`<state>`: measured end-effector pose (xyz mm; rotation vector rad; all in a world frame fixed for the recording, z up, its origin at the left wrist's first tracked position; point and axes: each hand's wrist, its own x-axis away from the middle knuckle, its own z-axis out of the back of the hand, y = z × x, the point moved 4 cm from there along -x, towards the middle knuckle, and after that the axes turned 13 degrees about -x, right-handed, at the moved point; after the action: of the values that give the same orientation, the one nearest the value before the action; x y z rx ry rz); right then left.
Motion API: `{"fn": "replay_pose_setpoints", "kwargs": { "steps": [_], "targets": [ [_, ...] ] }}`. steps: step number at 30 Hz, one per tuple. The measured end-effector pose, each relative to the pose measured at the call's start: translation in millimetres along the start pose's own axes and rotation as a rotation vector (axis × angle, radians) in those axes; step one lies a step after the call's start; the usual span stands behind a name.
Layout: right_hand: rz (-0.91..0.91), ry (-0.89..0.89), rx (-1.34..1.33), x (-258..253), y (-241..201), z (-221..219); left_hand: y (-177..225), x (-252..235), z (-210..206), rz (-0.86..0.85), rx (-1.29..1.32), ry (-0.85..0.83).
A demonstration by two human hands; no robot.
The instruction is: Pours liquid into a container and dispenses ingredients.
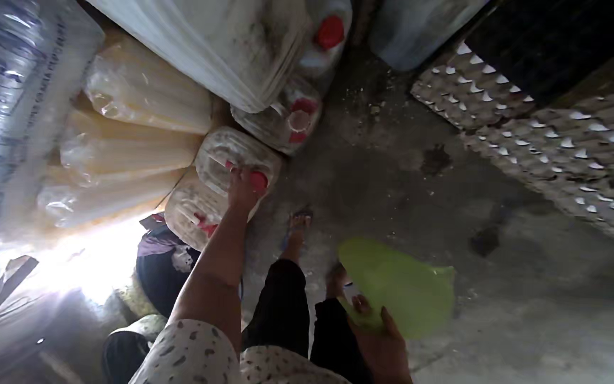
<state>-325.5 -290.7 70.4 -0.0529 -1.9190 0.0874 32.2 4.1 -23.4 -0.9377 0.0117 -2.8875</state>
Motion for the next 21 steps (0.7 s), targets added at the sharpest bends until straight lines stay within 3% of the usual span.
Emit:
{"fn": "replay_pose_setpoints", "kwargs": {
  "steps": [3, 6, 9, 12, 16, 21],
  "targets": [
    [0.009, -0.004, 0.023, 0.6, -1.5, -4.5, 15.9, -5.4, -17.3, -0.152, -0.215, -0.053],
    [0.006, -0.038, 0.016, 0.1, -2.4, -5.3, 18.6, -7.4, -25.1, -0.1, -0.226, -0.087],
    [0.013, -0.039, 0.016, -1.6, -2.4, -4.6, 18.0, -6.2, -17.5, 0.184, 0.0, -0.096],
    [0.023, -0.045, 0.053, -2.5, -0.5, -5.4, 20.5, 7.9, -11.6, 0.548, 0.48, -0.071],
    [0.01, -0.014, 0.053, -2.4, 4.5, -12.4, 5.0, 17.6, -33.8, 0.914, 1.087, 0.12],
    [-0.018, 0.006, 0.08, -4.5, 10.8, -14.0, -95.4, 57.5, -32.2, 1.143, 0.952, 0.279]
  ]
}}
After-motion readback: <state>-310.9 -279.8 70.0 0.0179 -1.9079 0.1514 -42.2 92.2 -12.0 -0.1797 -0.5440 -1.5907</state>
